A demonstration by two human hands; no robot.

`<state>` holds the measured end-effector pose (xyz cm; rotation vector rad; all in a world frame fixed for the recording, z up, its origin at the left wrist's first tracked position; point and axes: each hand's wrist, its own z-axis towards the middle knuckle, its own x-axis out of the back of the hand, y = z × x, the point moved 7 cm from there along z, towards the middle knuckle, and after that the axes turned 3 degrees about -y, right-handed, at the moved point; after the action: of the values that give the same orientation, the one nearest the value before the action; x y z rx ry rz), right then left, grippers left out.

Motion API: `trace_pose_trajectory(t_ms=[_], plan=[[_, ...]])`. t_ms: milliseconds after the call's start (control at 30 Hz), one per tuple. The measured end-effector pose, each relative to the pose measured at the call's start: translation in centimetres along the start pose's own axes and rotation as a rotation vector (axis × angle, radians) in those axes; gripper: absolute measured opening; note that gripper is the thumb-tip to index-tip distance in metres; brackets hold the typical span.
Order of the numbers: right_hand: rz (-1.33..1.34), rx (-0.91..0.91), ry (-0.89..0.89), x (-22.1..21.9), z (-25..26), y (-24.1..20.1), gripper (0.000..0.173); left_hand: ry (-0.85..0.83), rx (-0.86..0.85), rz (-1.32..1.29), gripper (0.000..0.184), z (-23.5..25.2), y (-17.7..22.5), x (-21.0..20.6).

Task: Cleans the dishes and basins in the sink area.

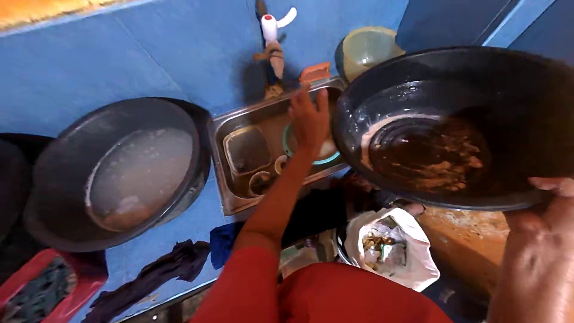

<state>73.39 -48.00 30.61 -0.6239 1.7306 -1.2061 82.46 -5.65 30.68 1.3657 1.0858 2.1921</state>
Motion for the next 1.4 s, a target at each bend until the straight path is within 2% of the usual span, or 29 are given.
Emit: trace_pose_trajectory(t_ms=[67,133,200,300,333,400,467,533,633,800,900,1067,1233,1300,1367,1400], plan=[[-0.049,0.039,-0.034,-0.8,-1.1,-0.8,0.025,0.19,-0.208,0.235,0.059,4.1,1.4,5.3],[-0.074,0.036,-0.078,-2.5,-2.2,-1.0,0.024,0.197,-0.326,0.425,0.062,9.0,2.3,8.3],[-0.072,-0.001,-0.115,-4.9,-3.1,-0.4,0.028,0.06,-0.379,0.544,0.059,13.2,2.9,8.9],[0.006,-0.093,-0.084,-7.8,-3.8,2.1,0.027,-0.288,-0.298,0.737,0.053,16.2,3.1,7.1],[0.036,-0.126,-0.082,-8.5,-3.8,3.2,0.028,-0.333,-0.255,0.776,0.052,16.7,3.0,6.4],[0.084,-0.186,-0.079,-9.6,-3.8,5.3,0.028,-0.297,-0.203,0.779,0.048,17.7,2.9,5.5],[0.121,-0.242,-0.059,-10.3,-4.1,7.2,0.027,-0.227,-0.167,0.794,0.039,18.1,3.2,4.9],[0.135,-0.274,-0.042,-10.7,-4.5,8.6,0.029,-0.237,-0.084,0.795,0.041,18.2,3.5,5.0],[0.165,-0.281,-0.051,-11.1,-5.0,9.7,0.035,-0.175,-0.001,0.64,0.04,19.0,3.8,5.7],[0.168,-0.194,-0.069,-11.6,-5.3,9.0,0.032,-0.156,0.057,0.582,0.038,19.3,3.8,5.8],[0.126,-0.13,-0.083,-11.6,-5.4,7.9,0.033,-0.077,0.065,0.437,0.039,18.9,3.5,6.6],[0.056,-0.012,-0.076,-11.4,-6.2,6.2,0.037,-0.125,0.056,0.575,0.043,18.7,3.0,6.4],[0.039,0.074,-0.109,-11.8,-6.1,6.4,0.038,-0.201,0.002,0.779,0.046,19.3,3.1,6.2],[0.045,0.083,-0.114,-11.8,-5.8,6.9,0.039,-0.141,-0.055,0.7,0.048,19.0,1.9,7.6],[0.063,0.086,-0.139,-11.7,-5.4,7.4,0.039,-0.01,-0.128,0.545,0.045,16.5,-0.9,9.6],[0.078,0.084,-0.165,-11.7,-5.1,7.6,0.039,0.005,-0.067,0.472,0.053,14.5,-2.9,10.3]])
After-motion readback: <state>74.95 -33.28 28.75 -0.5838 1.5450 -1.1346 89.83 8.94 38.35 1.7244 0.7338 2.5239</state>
